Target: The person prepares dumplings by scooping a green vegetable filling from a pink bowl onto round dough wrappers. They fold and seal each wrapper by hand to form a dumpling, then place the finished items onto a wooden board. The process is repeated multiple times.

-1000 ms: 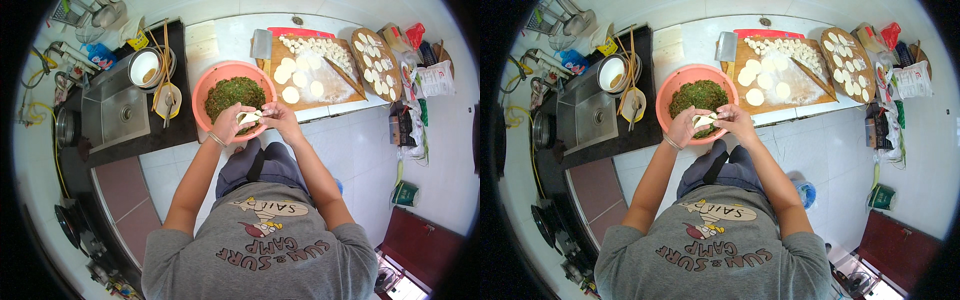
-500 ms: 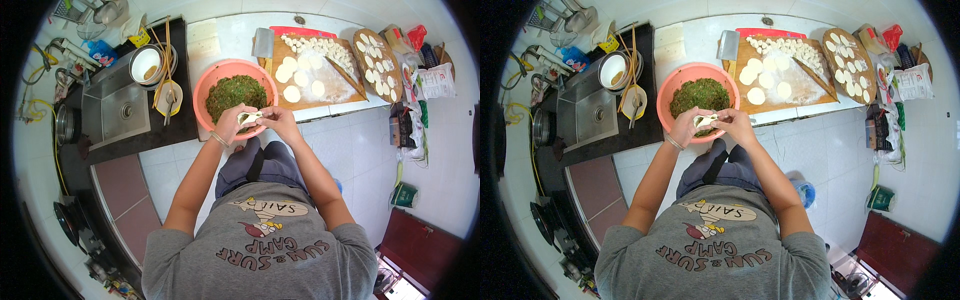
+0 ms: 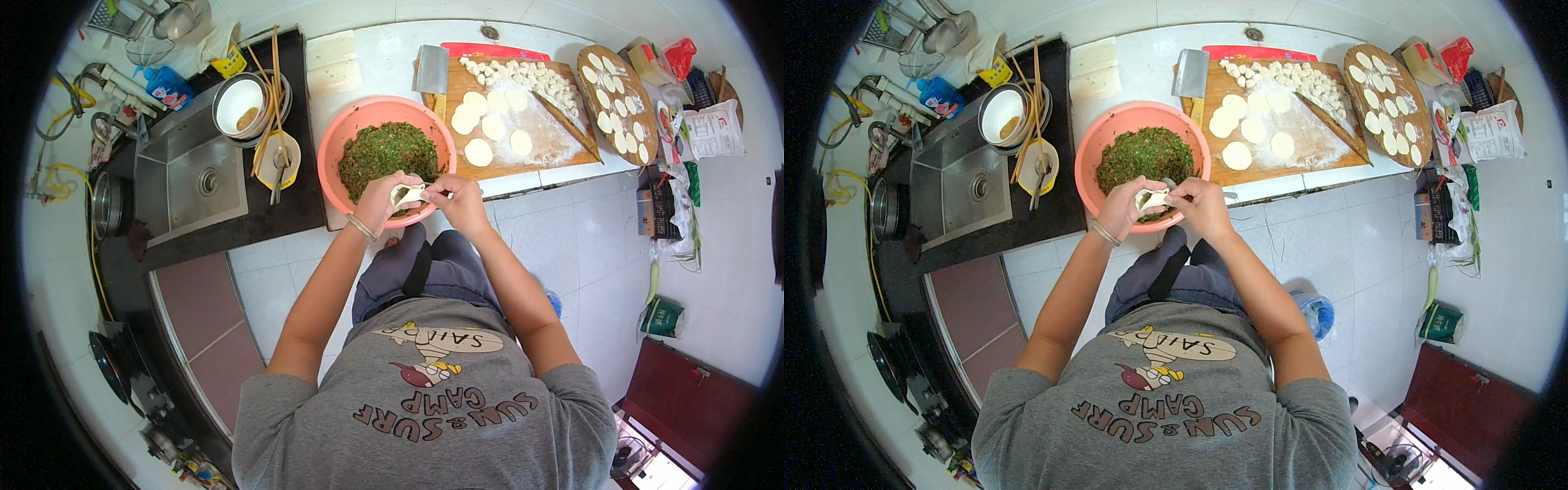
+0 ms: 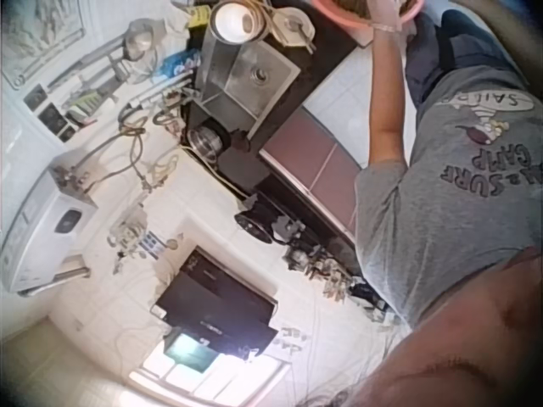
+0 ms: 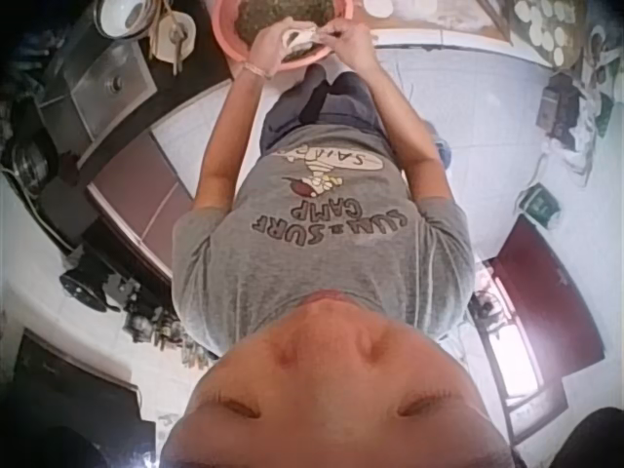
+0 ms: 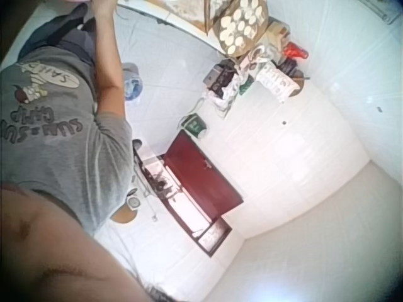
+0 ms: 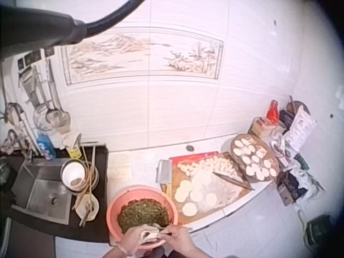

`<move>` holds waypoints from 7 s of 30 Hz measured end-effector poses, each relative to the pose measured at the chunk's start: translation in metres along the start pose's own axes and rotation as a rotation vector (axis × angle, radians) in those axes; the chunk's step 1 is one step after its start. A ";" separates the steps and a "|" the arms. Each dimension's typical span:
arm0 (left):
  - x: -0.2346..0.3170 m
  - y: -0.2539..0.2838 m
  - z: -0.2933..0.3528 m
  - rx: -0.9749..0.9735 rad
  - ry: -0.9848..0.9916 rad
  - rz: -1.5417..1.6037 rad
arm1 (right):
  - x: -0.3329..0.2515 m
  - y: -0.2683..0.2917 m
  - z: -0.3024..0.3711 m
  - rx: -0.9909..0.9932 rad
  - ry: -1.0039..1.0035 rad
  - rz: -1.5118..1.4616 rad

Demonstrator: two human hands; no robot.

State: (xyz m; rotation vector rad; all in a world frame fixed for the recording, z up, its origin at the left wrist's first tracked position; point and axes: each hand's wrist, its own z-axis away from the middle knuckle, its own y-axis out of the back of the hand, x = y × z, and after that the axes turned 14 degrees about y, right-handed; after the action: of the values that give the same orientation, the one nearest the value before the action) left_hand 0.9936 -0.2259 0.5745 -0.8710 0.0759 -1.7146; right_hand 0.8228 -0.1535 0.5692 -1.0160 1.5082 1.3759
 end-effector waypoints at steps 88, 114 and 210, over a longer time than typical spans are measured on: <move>-0.012 -0.046 -0.023 -0.098 -0.002 0.173 | -0.022 0.036 -0.027 -0.018 0.227 0.201; -0.008 -0.042 -0.020 -0.133 0.050 0.029 | -0.019 0.044 -0.033 -0.097 0.489 0.298; -0.006 -0.067 -0.010 -0.193 -0.241 0.694 | -0.025 0.034 -0.026 0.159 0.426 0.543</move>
State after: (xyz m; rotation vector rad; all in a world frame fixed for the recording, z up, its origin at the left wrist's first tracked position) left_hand 0.9338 -0.2016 0.5958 -1.0363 0.3448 -0.9593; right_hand 0.7976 -0.1759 0.6047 -0.8671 2.2990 1.4174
